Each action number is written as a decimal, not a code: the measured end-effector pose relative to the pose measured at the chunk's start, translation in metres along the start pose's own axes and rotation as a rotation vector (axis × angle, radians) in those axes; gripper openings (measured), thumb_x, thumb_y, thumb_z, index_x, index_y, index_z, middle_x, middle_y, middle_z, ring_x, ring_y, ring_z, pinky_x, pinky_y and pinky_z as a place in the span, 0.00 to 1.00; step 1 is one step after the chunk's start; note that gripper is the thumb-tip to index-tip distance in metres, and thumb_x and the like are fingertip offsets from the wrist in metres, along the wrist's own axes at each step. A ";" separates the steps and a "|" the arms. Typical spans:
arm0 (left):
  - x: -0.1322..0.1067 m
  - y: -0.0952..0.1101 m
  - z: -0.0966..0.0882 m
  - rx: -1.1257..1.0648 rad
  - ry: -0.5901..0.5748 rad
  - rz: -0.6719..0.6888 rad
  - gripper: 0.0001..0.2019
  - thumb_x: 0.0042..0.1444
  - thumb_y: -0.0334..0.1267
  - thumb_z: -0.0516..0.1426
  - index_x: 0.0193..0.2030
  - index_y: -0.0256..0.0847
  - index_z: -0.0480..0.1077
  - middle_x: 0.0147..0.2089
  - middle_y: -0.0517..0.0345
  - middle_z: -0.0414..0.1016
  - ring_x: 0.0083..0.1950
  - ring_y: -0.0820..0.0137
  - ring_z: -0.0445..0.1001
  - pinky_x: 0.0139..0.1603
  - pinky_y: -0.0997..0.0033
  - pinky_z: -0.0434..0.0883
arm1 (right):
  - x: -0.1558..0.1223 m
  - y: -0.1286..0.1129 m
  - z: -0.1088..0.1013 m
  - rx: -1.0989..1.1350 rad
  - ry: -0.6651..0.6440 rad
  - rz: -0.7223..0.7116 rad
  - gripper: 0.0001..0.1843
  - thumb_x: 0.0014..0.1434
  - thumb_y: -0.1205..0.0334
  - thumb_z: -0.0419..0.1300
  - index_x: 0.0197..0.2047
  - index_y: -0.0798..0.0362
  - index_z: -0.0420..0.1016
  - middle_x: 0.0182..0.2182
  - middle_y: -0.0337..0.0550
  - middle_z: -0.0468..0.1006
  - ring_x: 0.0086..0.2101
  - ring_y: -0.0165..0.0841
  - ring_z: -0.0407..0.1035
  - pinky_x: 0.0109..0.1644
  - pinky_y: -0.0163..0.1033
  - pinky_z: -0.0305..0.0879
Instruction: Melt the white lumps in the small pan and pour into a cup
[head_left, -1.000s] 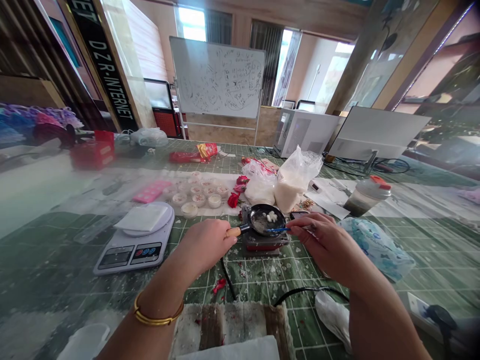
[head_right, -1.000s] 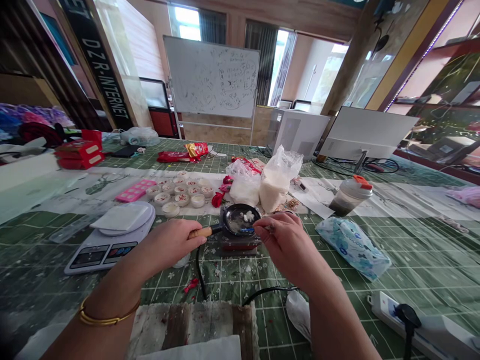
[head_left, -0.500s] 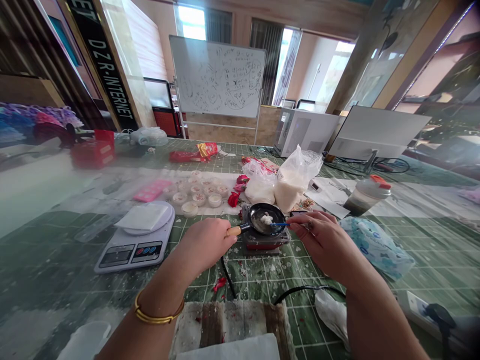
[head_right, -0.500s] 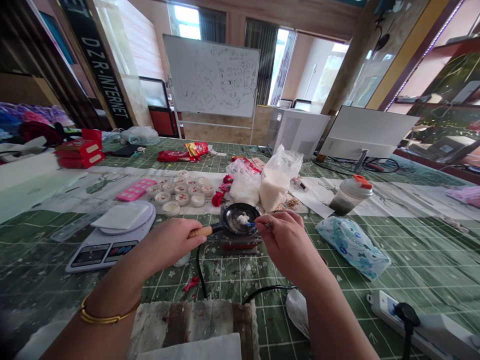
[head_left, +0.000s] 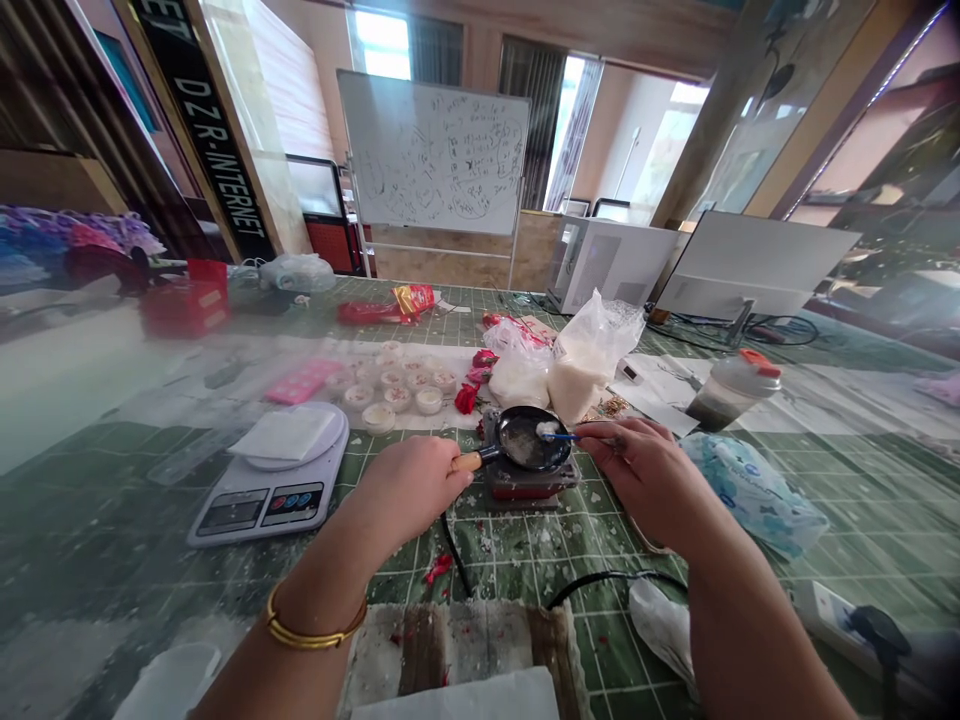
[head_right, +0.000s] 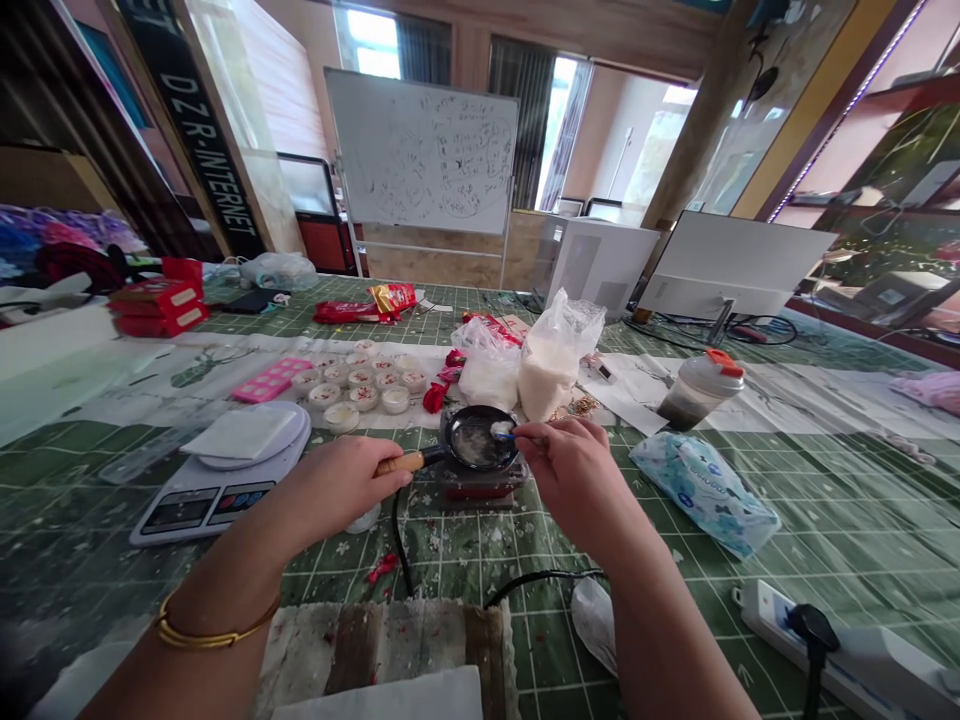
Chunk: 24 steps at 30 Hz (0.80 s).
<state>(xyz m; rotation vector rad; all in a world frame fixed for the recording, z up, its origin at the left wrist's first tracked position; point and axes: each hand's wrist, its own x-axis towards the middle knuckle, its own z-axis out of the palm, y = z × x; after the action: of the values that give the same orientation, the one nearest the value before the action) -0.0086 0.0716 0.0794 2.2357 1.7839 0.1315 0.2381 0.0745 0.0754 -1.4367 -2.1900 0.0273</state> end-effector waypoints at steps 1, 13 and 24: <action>0.000 0.000 0.000 0.003 -0.006 -0.005 0.14 0.56 0.45 0.47 0.26 0.40 0.66 0.27 0.56 0.72 0.27 0.68 0.68 0.24 0.71 0.52 | 0.000 0.002 0.000 -0.001 0.032 0.002 0.14 0.63 0.57 0.49 0.44 0.49 0.74 0.37 0.43 0.78 0.42 0.37 0.69 0.52 0.48 0.58; 0.000 0.001 -0.001 0.016 -0.008 -0.012 0.13 0.56 0.44 0.48 0.26 0.41 0.66 0.28 0.55 0.73 0.29 0.67 0.69 0.24 0.71 0.53 | -0.005 -0.002 -0.002 -0.038 0.031 -0.036 0.13 0.62 0.58 0.49 0.41 0.48 0.75 0.36 0.43 0.79 0.41 0.37 0.70 0.51 0.48 0.58; -0.001 0.001 -0.002 0.005 -0.004 -0.014 0.13 0.56 0.44 0.48 0.26 0.41 0.65 0.27 0.56 0.71 0.27 0.68 0.68 0.24 0.71 0.53 | -0.004 -0.001 -0.002 -0.069 0.034 -0.011 0.14 0.62 0.57 0.49 0.41 0.48 0.75 0.36 0.43 0.79 0.42 0.38 0.70 0.50 0.49 0.60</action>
<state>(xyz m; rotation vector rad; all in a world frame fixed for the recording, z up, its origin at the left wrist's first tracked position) -0.0083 0.0710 0.0816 2.2247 1.7998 0.1188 0.2391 0.0703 0.0759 -1.4523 -2.1907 -0.0764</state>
